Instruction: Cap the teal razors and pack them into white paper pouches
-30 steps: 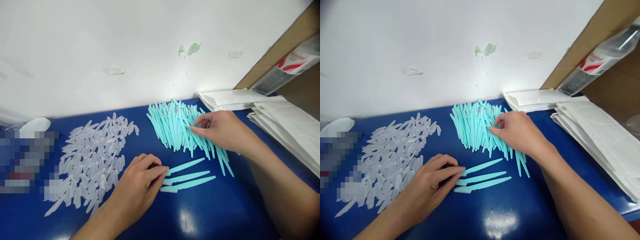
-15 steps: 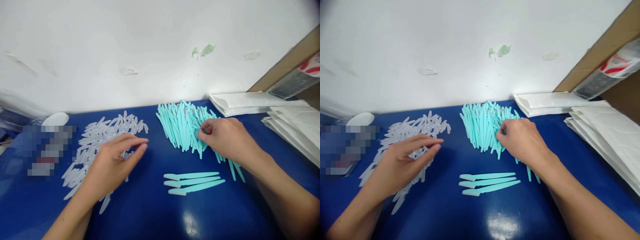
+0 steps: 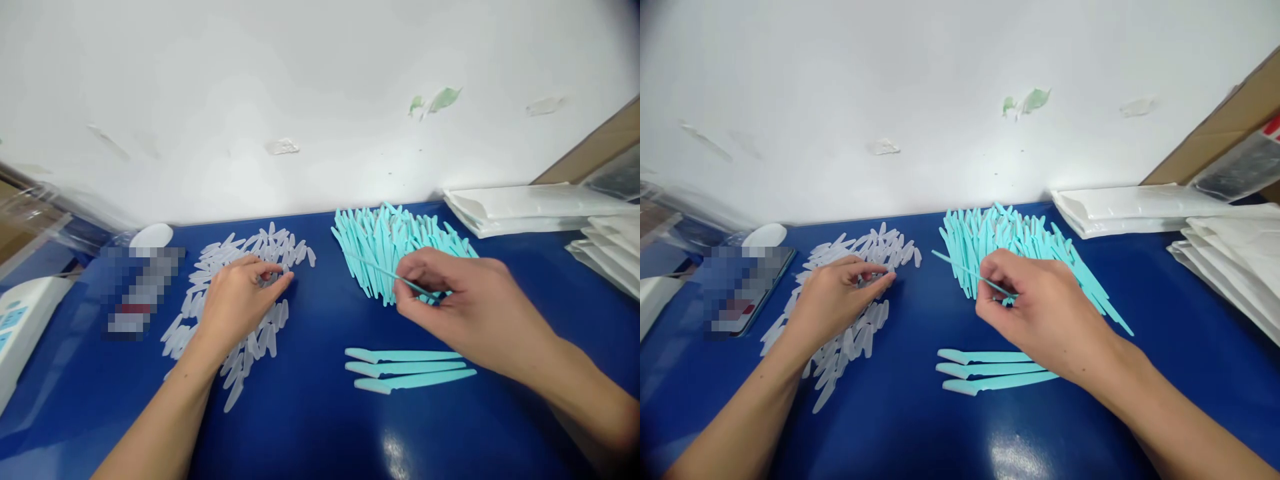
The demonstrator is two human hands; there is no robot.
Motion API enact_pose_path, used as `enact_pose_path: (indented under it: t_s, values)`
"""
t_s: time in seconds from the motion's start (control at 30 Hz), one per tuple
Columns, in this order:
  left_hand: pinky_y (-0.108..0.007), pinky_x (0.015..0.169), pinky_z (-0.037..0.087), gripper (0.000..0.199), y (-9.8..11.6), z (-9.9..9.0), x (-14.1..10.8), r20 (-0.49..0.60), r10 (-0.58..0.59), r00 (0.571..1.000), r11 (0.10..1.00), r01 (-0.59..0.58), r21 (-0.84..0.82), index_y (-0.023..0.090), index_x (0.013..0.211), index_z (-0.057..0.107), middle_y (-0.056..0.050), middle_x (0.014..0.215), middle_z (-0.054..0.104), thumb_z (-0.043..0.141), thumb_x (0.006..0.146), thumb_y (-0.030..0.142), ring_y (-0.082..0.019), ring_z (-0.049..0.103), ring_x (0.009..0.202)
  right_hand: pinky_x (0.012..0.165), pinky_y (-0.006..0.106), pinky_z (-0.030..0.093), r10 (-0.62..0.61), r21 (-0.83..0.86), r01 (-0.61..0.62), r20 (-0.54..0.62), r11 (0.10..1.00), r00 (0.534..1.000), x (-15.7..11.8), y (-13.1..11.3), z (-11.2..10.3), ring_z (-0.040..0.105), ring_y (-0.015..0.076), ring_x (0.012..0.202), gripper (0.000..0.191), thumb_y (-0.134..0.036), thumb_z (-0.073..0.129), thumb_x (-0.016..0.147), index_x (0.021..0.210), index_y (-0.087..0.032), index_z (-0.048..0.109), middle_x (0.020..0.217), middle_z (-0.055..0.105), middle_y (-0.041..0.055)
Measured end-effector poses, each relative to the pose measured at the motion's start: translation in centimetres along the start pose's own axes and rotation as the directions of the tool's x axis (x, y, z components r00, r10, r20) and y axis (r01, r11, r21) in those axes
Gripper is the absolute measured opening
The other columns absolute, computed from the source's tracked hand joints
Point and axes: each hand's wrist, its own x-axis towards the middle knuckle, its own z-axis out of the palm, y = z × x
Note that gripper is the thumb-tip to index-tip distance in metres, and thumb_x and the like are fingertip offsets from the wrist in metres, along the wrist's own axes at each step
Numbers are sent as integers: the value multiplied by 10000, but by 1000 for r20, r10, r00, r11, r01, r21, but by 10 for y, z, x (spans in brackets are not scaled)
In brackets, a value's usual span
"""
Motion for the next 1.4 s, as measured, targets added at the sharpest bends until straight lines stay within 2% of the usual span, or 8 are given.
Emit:
enact_pose_path:
  t_s: [0.17, 0.33, 0.43, 0.57, 0.67, 0.8, 1.07, 1.4]
  values:
    - [-345, 657, 441, 261, 12, 8, 3, 15, 22, 1000, 999, -22, 34, 238, 833, 833, -47, 801, 754, 695, 934, 435, -238, 659, 705, 616, 309, 412, -80, 33, 75, 166, 997, 983, 5, 4, 8, 489, 146, 641, 82, -267, 602, 959, 878, -257, 612, 837, 633, 4]
    - [-332, 653, 431, 245, 22, 8, -1, 31, 52, 998, 999, -52, -17, 224, 817, 805, -40, 856, 756, 655, 953, 363, -200, 629, 681, 443, 259, 315, 87, 212, -170, 353, 962, 931, 7, 1, 7, 364, 83, 509, 253, -410, 632, 976, 1188, -275, 666, 881, 590, -16]
    - [-296, 606, 428, 275, 21, 3, -6, 116, -15, 993, 957, 48, -285, 223, 885, 804, -22, 815, 735, 686, 970, 457, -162, 586, 638, 424, 218, 306, 126, 364, -314, 457, 877, 881, 7, 0, 9, 338, 65, 500, 217, -431, 724, 927, 1027, -238, 719, 759, 538, -45]
    - [-222, 635, 516, 352, 16, -1, -10, 365, -66, 929, 597, 330, -731, 259, 1177, 781, 10, 824, 739, 820, 909, 485, -132, 649, 704, 402, 185, 311, 151, 464, -440, 537, 768, 830, 10, 2, 10, 344, 63, 467, 205, -410, 807, 871, 948, -223, 771, 590, 457, -81]
    - [-232, 684, 609, 565, 18, -1, -12, 470, -28, 882, 296, 456, -839, 280, 1365, 713, 18, 863, 744, 908, 846, 384, -134, 727, 723, 388, 178, 299, 145, 469, -462, 567, 753, 811, 12, 3, 6, 380, 48, 424, 213, -413, 807, 882, 947, -211, 790, 590, 506, -74]
    - [-248, 718, 671, 476, 28, 3, -14, 478, -114, 871, 126, 490, -863, 222, 1216, 789, -9, 851, 771, 952, 793, 369, -165, 789, 749, 397, 172, 321, 55, 467, -468, 661, 750, 749, 12, 7, -1, 396, 38, 403, 303, -471, 752, 941, 862, -178, 762, 574, 510, -67]
    - [-217, 745, 676, 322, 45, 16, -21, 235, -291, 927, 177, 294, -939, 164, 999, 778, -15, 787, 787, 940, 809, 368, -137, 761, 768, 371, 143, 307, 47, 445, -557, 751, 701, 659, 12, 15, -5, 369, 28, 373, 441, -602, 701, 962, 1065, -189, 816, 516, 493, -81]
    - [-205, 730, 678, 333, 56, 22, -27, 231, -296, 927, 152, 284, -947, 156, 1032, 749, -8, 806, 793, 910, 848, 382, -132, 776, 754, 370, 136, 328, 93, 408, -577, 756, 707, 648, 14, 9, -6, 390, 26, 367, 476, -642, 710, 937, 1050, -190, 810, 518, 518, -78]
